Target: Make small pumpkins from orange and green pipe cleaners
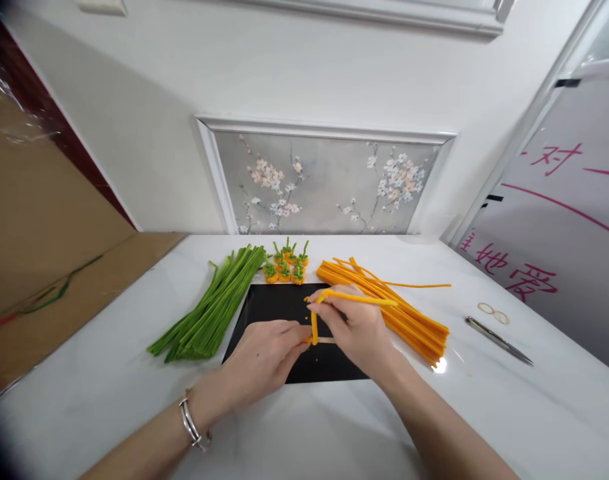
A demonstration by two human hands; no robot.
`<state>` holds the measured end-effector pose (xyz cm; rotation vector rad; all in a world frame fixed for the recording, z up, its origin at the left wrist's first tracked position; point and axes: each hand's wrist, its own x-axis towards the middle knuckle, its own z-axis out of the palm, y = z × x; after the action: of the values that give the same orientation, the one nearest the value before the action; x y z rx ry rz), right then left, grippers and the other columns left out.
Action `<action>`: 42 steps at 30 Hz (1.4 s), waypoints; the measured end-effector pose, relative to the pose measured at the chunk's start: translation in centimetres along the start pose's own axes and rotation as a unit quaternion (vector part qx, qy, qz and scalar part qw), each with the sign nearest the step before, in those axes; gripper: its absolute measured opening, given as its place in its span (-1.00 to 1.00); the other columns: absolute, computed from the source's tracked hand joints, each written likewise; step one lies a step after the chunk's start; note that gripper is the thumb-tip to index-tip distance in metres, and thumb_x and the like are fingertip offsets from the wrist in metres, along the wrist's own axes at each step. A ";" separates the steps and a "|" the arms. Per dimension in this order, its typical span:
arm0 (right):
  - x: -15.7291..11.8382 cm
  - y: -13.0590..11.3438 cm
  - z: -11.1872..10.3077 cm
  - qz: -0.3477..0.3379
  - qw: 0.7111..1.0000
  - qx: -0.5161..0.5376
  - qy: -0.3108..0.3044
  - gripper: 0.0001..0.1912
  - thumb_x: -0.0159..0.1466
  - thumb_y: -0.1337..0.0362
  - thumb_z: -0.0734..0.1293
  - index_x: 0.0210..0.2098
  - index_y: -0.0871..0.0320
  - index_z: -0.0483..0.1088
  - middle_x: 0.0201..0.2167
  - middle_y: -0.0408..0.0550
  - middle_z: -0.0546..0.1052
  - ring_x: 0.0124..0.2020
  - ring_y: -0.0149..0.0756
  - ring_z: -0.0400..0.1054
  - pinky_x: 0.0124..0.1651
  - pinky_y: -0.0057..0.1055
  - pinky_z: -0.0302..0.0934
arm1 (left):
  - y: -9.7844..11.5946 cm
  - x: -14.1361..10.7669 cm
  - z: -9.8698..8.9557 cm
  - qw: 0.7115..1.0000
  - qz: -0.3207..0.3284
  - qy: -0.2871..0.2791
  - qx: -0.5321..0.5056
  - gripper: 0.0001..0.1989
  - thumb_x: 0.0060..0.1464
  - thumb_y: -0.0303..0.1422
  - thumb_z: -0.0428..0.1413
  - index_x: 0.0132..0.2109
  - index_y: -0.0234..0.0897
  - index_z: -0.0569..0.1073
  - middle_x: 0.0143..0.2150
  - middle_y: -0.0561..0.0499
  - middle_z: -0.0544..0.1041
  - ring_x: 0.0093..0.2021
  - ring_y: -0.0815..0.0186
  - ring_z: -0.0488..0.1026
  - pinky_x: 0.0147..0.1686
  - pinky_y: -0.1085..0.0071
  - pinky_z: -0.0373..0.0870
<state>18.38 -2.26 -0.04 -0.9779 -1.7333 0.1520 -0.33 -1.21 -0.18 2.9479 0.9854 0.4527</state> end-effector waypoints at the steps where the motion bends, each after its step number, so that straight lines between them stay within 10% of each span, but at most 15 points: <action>1: 0.2 0.2 -0.1 0.041 0.999 0.002 -0.007 -0.88 0.29 0.29 0.31 -0.34 0.08 0.49 -0.33 -0.12 0.60 -0.28 -0.23 0.49 -0.18 -0.31 0.34 | 0.1 0.0 0.0 1.000 0.012 0.004 0.004 -0.85 0.25 -0.45 -0.05 -0.21 -0.21 0.42 -0.35 0.07 0.53 -0.39 0.26 0.46 -0.42 0.38 0.24; 8: 1.3 1.7 -0.2 0.220 0.969 0.079 -0.074 -0.68 0.21 0.10 0.35 -0.57 0.14 0.34 -0.64 -0.24 0.30 -0.56 -0.40 0.18 -0.46 -0.42 0.11 | 0.6 0.1 0.7 0.995 0.072 0.066 -0.005 -0.80 0.22 -0.24 0.06 -0.33 -0.25 0.41 -0.45 0.09 0.50 -0.46 0.29 0.43 -0.50 0.36 0.16; 18: -0.9 4.1 1.9 0.357 0.907 0.139 -0.174 -0.77 0.22 0.19 0.27 -0.52 0.16 0.36 -0.64 -0.14 0.45 -0.66 -0.40 0.30 -0.60 -0.48 0.18 | 0.4 -0.2 -0.3 0.989 -0.006 0.120 -0.087 -0.77 0.25 -0.34 -0.01 0.03 -0.24 0.35 -0.41 0.08 0.54 -0.46 0.32 0.43 -0.45 0.42 0.19; 22: -2.0 3.6 0.7 0.378 0.881 0.104 -0.264 -0.63 0.20 0.23 0.32 -0.71 0.14 0.28 -0.85 -0.21 0.33 -0.86 -0.47 0.13 -0.79 -0.55 -0.02 | -0.2 0.1 -0.8 0.979 -0.057 0.095 -0.172 -0.84 0.28 -0.35 -0.04 -0.12 -0.19 0.43 -0.42 0.13 0.48 -0.47 0.39 0.37 -0.44 0.48 0.16; 26: -2.1 2.3 -1.3 0.320 0.892 0.096 -0.305 -0.72 0.20 0.21 0.36 -0.62 0.15 0.40 -0.76 -0.21 0.42 -0.84 -0.51 0.16 -0.78 -0.56 0.00 | -1.0 0.4 -1.1 0.946 -0.156 0.085 -0.270 -0.79 0.29 -0.25 -0.06 -0.14 -0.19 0.42 -0.55 0.19 0.29 -0.58 0.42 0.18 -0.54 0.48 0.05; 30: -1.6 1.0 -1.3 0.198 0.950 0.213 -0.113 -0.66 0.22 0.21 0.37 -0.02 0.10 0.34 -0.51 -0.24 0.41 -0.65 -0.49 0.26 -0.60 -0.53 0.19 | -1.1 0.5 -1.3 0.942 -0.155 0.070 -0.288 -0.78 0.30 -0.24 -0.08 -0.16 -0.18 0.42 -0.56 0.20 0.22 -0.58 0.42 0.12 -0.55 0.47 0.01; 36: -1.9 1.4 0.4 0.164 0.930 0.328 -0.018 -0.84 0.36 0.19 0.26 -0.24 0.14 0.39 -0.57 -0.19 0.41 -0.59 -0.44 0.31 -0.53 -0.48 0.25 | -0.5 0.4 -1.7 0.970 -0.081 0.070 -0.218 -0.82 0.27 -0.38 -0.06 -0.25 -0.24 0.42 -0.39 0.10 0.41 -0.42 0.38 0.30 -0.39 0.47 0.17; 42: -2.6 1.6 1.6 0.090 0.959 0.236 -0.128 -0.39 0.14 0.09 0.47 0.12 0.07 0.26 0.08 0.09 0.43 0.10 -0.08 0.32 0.08 -0.15 0.27 | -0.2 0.2 -2.3 0.941 -0.095 0.045 -0.322 -0.76 0.28 -0.33 -0.09 -0.29 -0.26 0.41 -0.48 0.12 0.38 -0.51 0.40 0.25 -0.51 0.50 0.14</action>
<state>18.07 -2.40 -3.44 -0.7775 -1.7212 0.8048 -0.90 -1.12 2.11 2.2456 0.8957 0.7388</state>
